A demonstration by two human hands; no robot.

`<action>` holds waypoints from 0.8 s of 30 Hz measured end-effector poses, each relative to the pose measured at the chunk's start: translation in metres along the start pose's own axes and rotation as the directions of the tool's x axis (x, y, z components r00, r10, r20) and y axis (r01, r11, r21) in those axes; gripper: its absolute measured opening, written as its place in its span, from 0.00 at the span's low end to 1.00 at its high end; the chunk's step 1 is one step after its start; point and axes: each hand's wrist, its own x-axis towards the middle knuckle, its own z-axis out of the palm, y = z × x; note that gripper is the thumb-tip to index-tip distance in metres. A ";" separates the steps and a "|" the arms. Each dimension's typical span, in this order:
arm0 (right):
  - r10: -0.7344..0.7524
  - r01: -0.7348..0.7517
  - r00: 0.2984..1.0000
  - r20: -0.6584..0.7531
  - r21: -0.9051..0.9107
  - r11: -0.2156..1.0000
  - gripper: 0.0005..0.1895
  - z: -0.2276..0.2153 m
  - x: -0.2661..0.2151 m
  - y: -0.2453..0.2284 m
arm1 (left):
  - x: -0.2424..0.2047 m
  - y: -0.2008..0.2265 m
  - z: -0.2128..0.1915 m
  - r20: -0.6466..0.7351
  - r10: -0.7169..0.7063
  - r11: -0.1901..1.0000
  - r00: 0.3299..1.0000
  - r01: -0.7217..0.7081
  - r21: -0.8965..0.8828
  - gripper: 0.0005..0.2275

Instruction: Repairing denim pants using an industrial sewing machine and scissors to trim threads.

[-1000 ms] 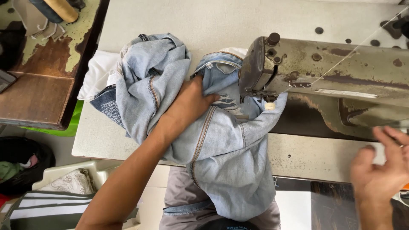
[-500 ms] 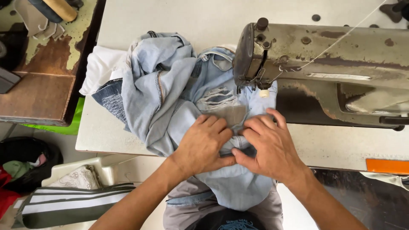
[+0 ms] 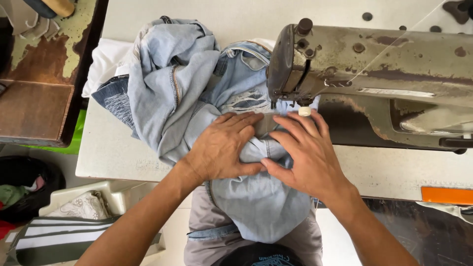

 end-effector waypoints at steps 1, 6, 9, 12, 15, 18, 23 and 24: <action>0.002 -0.002 1.000 -0.004 -0.004 1.000 0.23 -0.009 -0.003 0.002 | 0.003 -0.004 -0.002 -0.001 0.006 1.000 1.000 -0.006 0.002 0.29; -0.030 0.085 0.926 -0.375 0.132 0.988 0.13 -0.059 -0.041 0.040 | 0.008 -0.015 -0.006 0.033 0.074 0.997 0.997 -0.075 0.027 0.29; 0.334 -0.198 0.888 -0.316 0.391 0.899 0.12 -0.065 -0.126 0.156 | 0.007 -0.016 -0.007 0.033 0.089 0.995 0.995 -0.091 0.052 0.29; 0.331 -0.205 0.878 -0.344 0.355 0.912 0.11 -0.067 -0.129 0.152 | 0.006 -0.013 -0.004 -0.007 0.018 0.999 1.000 -0.018 -0.030 0.26; 0.316 -0.203 0.855 -0.411 0.295 0.934 0.10 -0.072 -0.122 0.146 | 0.009 0.003 -0.005 -0.086 -0.029 0.999 0.996 0.030 0.016 0.27; 0.272 -0.185 0.816 -0.510 0.215 0.959 0.10 -0.083 -0.105 0.141 | 0.018 0.031 -0.011 -0.242 -0.125 0.986 0.962 0.092 -0.142 0.19; 0.206 -0.183 0.747 -0.632 0.102 0.978 0.11 -0.101 -0.093 0.111 | 0.059 0.065 -0.015 -0.558 -0.324 0.929 0.764 0.146 -0.340 0.11; 0.195 -0.196 0.725 -0.661 0.072 0.978 0.12 -0.104 -0.094 0.103 | 0.067 0.077 -0.018 -0.639 -0.376 0.914 0.671 0.158 -0.373 0.11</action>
